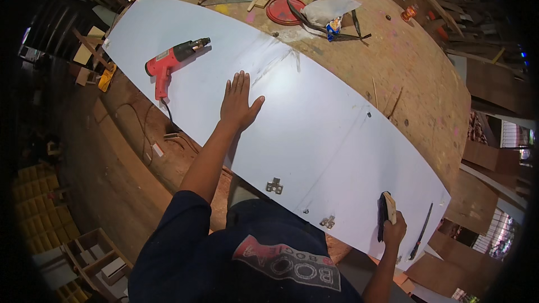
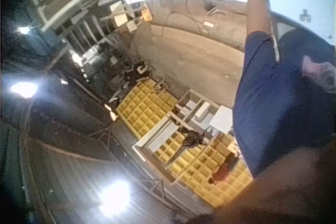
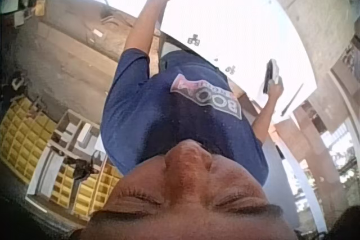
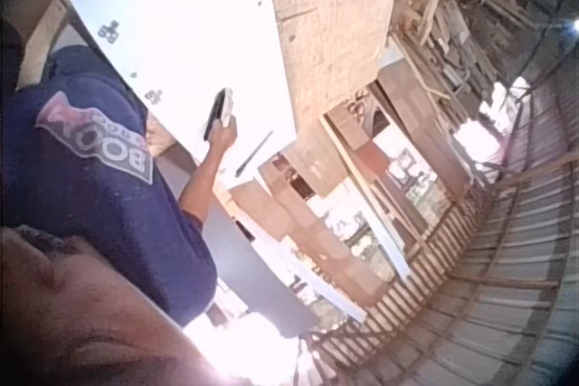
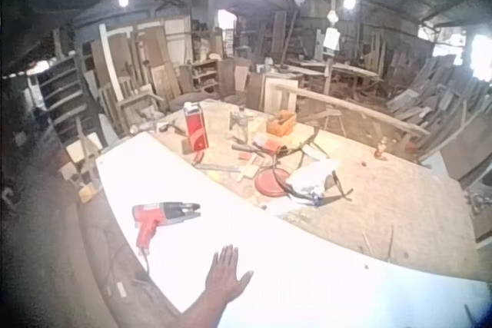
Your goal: The person uses a file to trim the edges of a white laminate sheet on a wooden board, then applies heat with a heat gun and presses the laminate down using a wooden block.
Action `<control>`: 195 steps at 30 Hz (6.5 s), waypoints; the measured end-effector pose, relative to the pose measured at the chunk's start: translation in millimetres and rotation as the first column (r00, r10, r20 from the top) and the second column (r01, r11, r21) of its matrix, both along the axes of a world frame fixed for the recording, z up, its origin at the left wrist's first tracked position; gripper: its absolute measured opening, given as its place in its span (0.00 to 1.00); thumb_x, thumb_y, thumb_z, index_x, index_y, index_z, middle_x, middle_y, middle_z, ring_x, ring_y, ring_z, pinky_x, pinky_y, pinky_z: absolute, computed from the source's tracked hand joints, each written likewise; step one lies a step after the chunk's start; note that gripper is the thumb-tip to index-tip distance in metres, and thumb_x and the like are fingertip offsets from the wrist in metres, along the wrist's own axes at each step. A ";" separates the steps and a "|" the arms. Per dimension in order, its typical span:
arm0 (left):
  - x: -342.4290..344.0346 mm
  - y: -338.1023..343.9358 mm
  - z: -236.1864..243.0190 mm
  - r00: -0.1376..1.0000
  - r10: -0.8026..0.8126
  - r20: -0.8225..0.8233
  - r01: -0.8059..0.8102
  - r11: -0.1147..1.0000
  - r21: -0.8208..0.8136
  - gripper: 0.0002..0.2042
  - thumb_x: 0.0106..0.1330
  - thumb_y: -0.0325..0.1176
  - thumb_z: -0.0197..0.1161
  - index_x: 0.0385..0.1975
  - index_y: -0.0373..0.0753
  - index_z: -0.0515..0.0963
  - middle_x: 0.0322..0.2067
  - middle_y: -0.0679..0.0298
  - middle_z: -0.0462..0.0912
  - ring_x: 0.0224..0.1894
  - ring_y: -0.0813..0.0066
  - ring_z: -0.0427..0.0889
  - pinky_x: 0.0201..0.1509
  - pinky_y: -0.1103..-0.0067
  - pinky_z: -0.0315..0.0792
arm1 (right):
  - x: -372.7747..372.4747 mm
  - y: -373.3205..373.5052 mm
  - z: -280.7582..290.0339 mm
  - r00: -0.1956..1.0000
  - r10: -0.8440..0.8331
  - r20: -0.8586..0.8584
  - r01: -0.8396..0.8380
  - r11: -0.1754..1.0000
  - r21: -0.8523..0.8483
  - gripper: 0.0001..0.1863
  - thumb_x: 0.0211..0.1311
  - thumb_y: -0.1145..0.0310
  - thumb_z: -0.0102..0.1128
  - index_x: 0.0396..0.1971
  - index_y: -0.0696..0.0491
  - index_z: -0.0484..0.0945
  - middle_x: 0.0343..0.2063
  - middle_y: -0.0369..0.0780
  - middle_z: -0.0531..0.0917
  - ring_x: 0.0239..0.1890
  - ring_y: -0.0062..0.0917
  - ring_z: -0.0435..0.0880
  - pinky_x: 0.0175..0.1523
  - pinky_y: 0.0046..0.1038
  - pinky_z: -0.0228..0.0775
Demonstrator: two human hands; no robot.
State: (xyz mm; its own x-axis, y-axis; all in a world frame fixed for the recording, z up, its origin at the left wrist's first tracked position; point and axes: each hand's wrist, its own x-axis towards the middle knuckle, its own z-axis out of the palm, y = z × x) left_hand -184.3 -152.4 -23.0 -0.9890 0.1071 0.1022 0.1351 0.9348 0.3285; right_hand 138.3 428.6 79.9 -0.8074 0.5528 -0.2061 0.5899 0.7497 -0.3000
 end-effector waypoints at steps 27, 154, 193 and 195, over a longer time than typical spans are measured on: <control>58.2 -12.6 15.4 0.998 0.037 0.057 -0.038 0.999 0.009 0.50 0.75 0.60 0.58 0.83 0.25 0.49 0.84 0.41 0.49 0.88 0.48 0.42 0.90 0.55 0.34 | -1.1 3.9 4.9 0.996 -0.037 0.082 0.040 0.999 -0.027 0.22 0.44 0.74 0.62 0.44 0.59 0.84 0.33 0.52 0.87 0.35 0.47 0.88 0.47 0.44 0.79; -185.5 106.7 11.2 0.862 0.195 0.469 -0.505 0.241 0.829 0.33 0.66 0.23 0.68 0.69 0.22 0.61 0.59 0.42 0.78 0.51 0.56 0.84 0.60 0.65 0.78 | -429.1 -383.8 -49.5 0.766 0.643 0.018 -0.626 0.738 0.253 0.43 0.61 0.59 0.62 0.71 0.73 0.68 0.66 0.64 0.77 0.63 0.48 0.81 0.59 0.43 0.81; -148.4 -15.0 52.6 0.379 -0.904 0.200 0.922 0.388 0.006 0.38 0.58 0.32 0.68 0.73 0.29 0.71 0.69 0.45 0.77 0.74 0.46 0.73 0.82 0.55 0.63 | -339.2 -449.6 -46.9 0.819 0.564 -0.105 -0.565 0.825 0.020 0.32 0.64 0.65 0.57 0.64 0.71 0.76 0.69 0.63 0.74 0.73 0.57 0.71 0.76 0.61 0.64; -160.3 0.0 44.7 0.399 -0.904 0.155 0.916 0.401 -0.020 0.38 0.58 0.32 0.68 0.73 0.29 0.71 0.69 0.46 0.77 0.74 0.46 0.73 0.82 0.55 0.63 | -355.4 -430.4 -47.2 0.789 0.609 -0.087 -0.603 0.793 0.082 0.32 0.64 0.63 0.58 0.64 0.69 0.78 0.70 0.62 0.73 0.74 0.56 0.70 0.75 0.60 0.66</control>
